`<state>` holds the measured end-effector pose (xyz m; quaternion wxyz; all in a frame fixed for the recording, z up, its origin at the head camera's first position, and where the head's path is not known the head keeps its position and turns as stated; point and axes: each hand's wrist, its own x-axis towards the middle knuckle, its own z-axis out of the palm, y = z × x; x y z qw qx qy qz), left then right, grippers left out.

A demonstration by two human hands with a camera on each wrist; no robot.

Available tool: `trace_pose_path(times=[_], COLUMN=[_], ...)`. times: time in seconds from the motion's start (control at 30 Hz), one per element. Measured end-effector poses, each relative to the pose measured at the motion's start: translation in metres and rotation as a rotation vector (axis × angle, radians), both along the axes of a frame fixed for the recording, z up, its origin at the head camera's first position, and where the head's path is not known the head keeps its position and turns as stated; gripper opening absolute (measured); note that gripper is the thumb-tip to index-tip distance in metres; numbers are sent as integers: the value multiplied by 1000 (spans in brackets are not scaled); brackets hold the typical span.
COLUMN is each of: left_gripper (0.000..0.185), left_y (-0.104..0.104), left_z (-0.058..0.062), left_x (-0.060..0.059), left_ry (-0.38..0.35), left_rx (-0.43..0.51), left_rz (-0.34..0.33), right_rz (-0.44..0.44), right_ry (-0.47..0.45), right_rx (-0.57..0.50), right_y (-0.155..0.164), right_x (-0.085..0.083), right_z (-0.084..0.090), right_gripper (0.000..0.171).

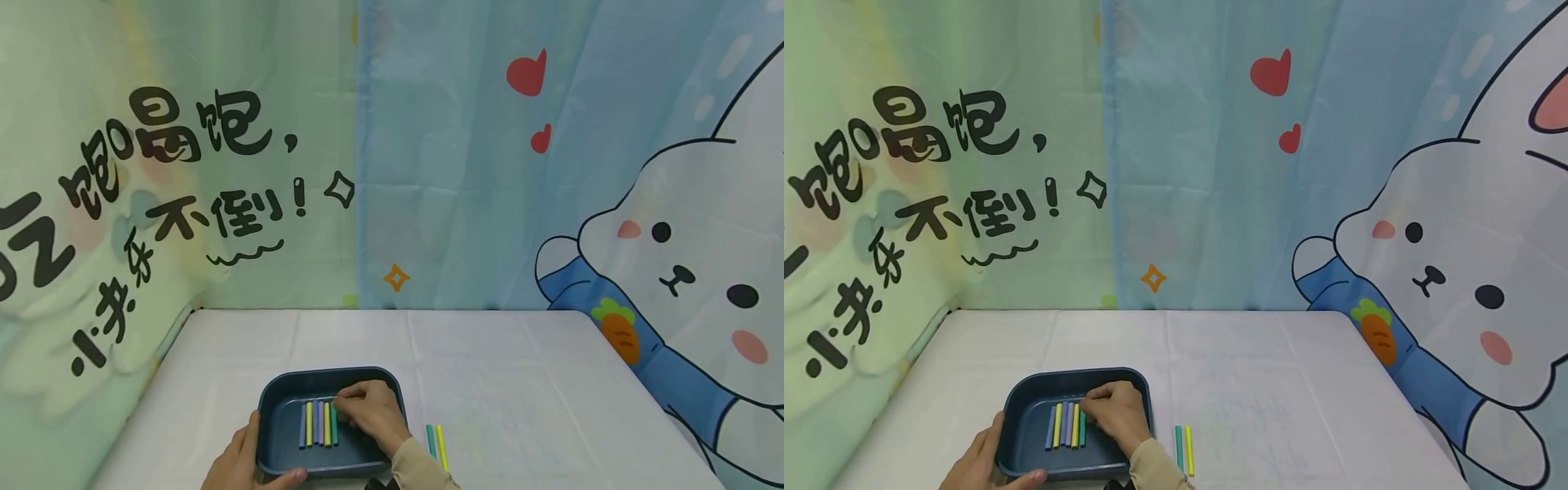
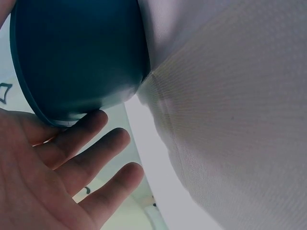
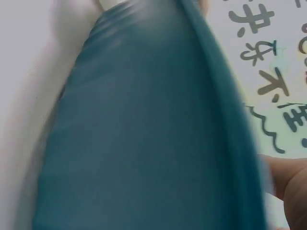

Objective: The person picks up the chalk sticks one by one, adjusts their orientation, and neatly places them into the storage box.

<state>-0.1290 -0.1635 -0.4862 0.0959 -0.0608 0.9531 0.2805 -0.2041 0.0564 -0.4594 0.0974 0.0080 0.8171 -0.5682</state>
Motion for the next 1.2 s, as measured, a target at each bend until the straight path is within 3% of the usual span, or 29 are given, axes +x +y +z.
trace_pose_path(times=[0.27,0.67,0.97,1.2], left_gripper=[148,144,143,143], left_y=[1,3,2,1], left_z=[-3,3,2,2], left_x=[-2,0,-1,-1], left_ry=[-16,1,6,-1], left_rx=[-7,-9,0,-5], left_rz=[10,5,-5,-7], right_rz=[24,6,-137,-243], right_ry=[14,31,35,13], right_rx=[-97,-198,-145,-22], right_y=[20,51,80,108], right_x=[4,12,15,16], right_z=[16,34,33,23], right_gripper=[31,35,39,40])
